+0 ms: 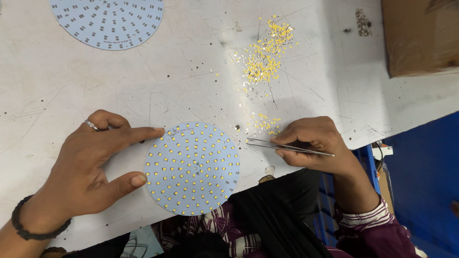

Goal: The person uses tweezers to pick up small yellow LED components from a pile on the table and places them into empty slots on a circular blue PCB. The person repeats this process, filling the board with LEDs.

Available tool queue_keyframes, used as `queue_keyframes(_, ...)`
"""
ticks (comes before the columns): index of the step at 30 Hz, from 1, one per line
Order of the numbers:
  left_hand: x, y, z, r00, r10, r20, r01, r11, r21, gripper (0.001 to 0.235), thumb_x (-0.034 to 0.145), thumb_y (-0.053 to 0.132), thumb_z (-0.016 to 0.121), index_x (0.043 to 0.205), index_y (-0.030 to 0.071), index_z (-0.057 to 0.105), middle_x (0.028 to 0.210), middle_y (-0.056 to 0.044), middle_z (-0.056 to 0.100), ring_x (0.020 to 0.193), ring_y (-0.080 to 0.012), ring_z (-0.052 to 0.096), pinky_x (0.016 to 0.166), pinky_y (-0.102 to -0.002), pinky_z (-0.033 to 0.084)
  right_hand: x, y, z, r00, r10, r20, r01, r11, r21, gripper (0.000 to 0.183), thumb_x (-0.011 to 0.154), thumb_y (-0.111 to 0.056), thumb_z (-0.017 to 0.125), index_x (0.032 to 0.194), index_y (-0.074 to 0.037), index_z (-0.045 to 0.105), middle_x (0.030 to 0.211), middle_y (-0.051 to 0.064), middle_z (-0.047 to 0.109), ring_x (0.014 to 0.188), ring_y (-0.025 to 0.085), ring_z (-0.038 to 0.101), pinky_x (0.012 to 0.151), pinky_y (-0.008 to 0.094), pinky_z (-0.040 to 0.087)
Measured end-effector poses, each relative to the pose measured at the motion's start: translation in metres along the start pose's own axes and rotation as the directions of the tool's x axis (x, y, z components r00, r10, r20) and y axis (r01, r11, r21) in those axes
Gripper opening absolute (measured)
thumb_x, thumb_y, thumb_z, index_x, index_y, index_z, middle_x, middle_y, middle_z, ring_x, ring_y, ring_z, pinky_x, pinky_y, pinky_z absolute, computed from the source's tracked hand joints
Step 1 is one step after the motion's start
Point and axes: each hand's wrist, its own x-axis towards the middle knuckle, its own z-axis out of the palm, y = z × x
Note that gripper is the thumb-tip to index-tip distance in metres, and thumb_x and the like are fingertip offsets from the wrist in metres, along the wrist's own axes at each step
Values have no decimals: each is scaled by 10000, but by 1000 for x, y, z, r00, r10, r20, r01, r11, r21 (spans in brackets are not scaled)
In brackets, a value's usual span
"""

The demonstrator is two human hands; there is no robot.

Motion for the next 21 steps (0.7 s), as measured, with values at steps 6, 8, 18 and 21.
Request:
queue_keyframes(6,0,-2,0,999,45,-15,-45,998,-39,650,787,555,696,1259,110,735,543,-5,494,723,-184,543,879,-384,473,1,1,-3,999,10,36,-10,1000,-9,128,748,-89,817,847,-47,748,756,67,755,622,133,726,542,249,521)
queue_keyframes(8,-1,-1,0,1000,11,-2,-11,1000,-10,650,735,533,700,1225,108,746,550,-29,529,738,-215,552,809,-377,474,0,1,-1,1000,15,25,-15,1000,-14,126,775,-99,822,859,-46,744,778,70,759,654,139,738,557,249,533)
queue_keyframes(18,-3,-3,0,997,68,-34,-68,997,21,603,788,539,686,1205,108,748,790,-65,661,867,-247,567,743,-371,475,-9,-20,16,995,-59,74,50,992,115,123,842,-95,777,818,-73,658,703,26,677,696,149,751,616,265,588)
queue_keyframes(21,-5,-6,2,996,82,-46,-81,997,15,596,807,559,676,1202,119,754,812,-66,665,894,-250,565,755,-366,477,-15,-24,27,992,-109,70,111,993,-26,129,785,-78,784,767,-46,661,635,53,649,543,158,644,476,288,463)
